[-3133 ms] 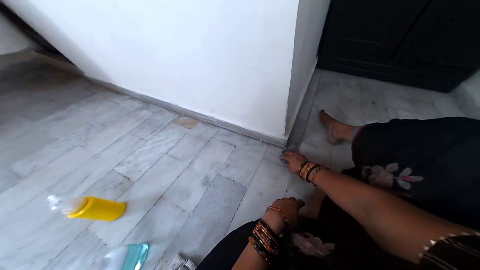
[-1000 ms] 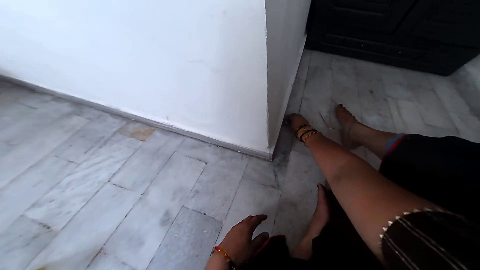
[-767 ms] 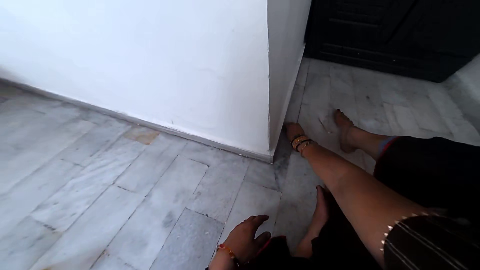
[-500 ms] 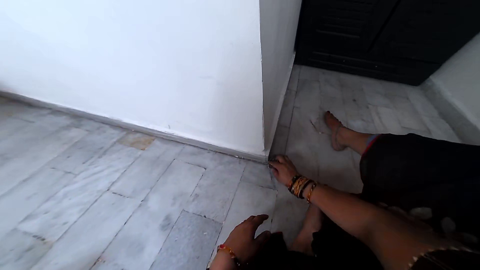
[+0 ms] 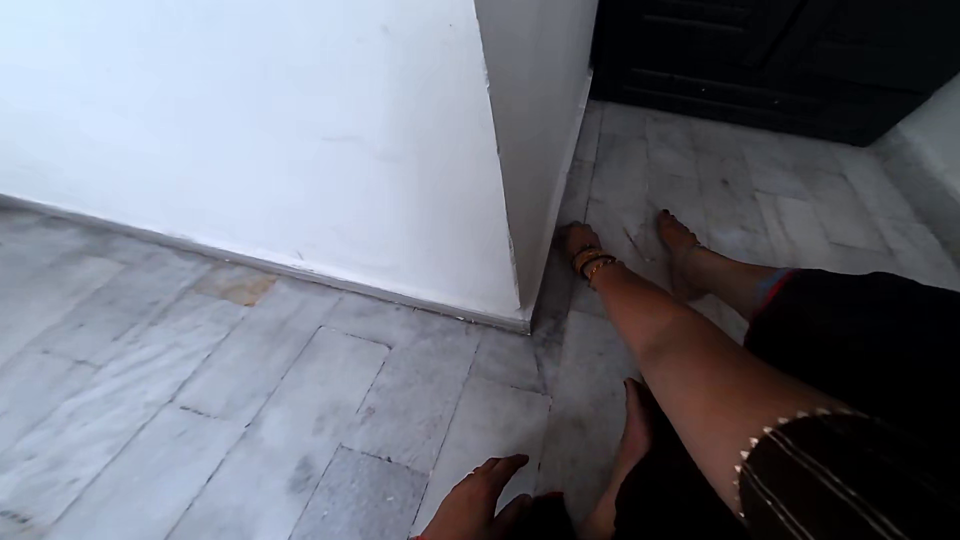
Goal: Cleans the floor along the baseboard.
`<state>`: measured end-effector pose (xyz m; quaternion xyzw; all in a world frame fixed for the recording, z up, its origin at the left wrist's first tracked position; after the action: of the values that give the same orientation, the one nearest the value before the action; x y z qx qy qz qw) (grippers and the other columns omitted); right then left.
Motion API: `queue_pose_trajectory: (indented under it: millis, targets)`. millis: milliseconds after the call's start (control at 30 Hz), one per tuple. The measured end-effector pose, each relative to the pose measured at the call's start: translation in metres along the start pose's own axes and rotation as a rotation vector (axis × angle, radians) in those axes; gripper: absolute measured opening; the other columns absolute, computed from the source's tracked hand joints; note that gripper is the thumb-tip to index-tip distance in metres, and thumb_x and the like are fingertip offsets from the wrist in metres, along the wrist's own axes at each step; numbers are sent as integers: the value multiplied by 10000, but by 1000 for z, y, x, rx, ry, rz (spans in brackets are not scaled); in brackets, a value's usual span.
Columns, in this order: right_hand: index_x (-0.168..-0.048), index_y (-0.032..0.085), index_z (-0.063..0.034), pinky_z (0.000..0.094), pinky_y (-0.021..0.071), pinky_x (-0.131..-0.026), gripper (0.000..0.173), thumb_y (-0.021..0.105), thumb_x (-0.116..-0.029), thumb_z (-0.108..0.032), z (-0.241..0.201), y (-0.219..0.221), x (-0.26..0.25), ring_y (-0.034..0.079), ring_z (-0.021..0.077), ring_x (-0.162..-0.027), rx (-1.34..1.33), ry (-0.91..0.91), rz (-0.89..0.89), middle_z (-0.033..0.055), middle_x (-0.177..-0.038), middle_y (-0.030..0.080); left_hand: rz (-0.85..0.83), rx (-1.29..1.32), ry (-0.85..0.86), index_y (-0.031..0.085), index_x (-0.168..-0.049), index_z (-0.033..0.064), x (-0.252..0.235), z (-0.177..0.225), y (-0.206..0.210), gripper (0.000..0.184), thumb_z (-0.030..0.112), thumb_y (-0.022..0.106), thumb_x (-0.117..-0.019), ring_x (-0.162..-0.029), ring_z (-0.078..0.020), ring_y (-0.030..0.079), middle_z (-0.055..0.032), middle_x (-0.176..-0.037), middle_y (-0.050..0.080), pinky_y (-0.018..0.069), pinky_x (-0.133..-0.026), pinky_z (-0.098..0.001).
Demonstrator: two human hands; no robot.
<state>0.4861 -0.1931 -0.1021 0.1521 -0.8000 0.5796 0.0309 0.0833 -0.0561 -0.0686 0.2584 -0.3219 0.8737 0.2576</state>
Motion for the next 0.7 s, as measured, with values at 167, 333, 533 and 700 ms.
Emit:
queue_pose_trajectory:
  millis: [167, 333, 533, 700]
  targets:
    - [-1440, 586, -91, 662, 404, -1084, 412, 555, -1034, -160, 2, 7, 2, 406, 425, -1457, 56, -97, -18, 171, -1582, 446, -25, -14, -7, 512, -1502, 86, 0, 3, 0, 530, 343, 575, -1043, -1292, -372, 597, -201, -1449, 578, 446, -1108, -555]
    - [-1426, 612, -136, 631, 400, -1104, 510, 683, -921, -123, -6, 30, 91, 413, 450, -1423, 67, -168, -89, 197, -1575, 428, -15, -45, -3, 498, -1512, 94, 1, 7, 0, 545, 360, 572, -1043, -1308, -362, 586, -191, -1463, 567, 440, -1121, -541]
    - [-1455, 585, -163, 570, 370, -1162, 476, 541, -986, -97, -32, 73, 226, 389, 408, -1450, 85, -359, -254, 184, -1542, 464, -8, -55, 6, 479, -1525, 102, 4, 11, 4, 553, 369, 566, -1048, -1316, -354, 580, -192, -1468, 558, 435, -1127, -533]
    - [-1445, 576, -127, 509, 368, -1171, 468, 478, -990, -79, -35, 73, 250, 449, 346, -1427, 70, -470, -321, 150, -1526, 504, 28, -27, 21, 493, -1515, 101, 17, 9, 5, 547, 364, 572, -1042, -1302, -337, 592, -186, -1449, 577, 451, -1114, -513]
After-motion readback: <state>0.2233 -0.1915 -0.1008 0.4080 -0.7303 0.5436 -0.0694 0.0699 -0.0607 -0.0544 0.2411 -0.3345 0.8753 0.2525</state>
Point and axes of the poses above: each hand's wrist, its own x-axis away from the middle knuckle, its own y-axis out of the palm, z = x × y, the point moved 3 cm from there along -x, towards the middle knuckle
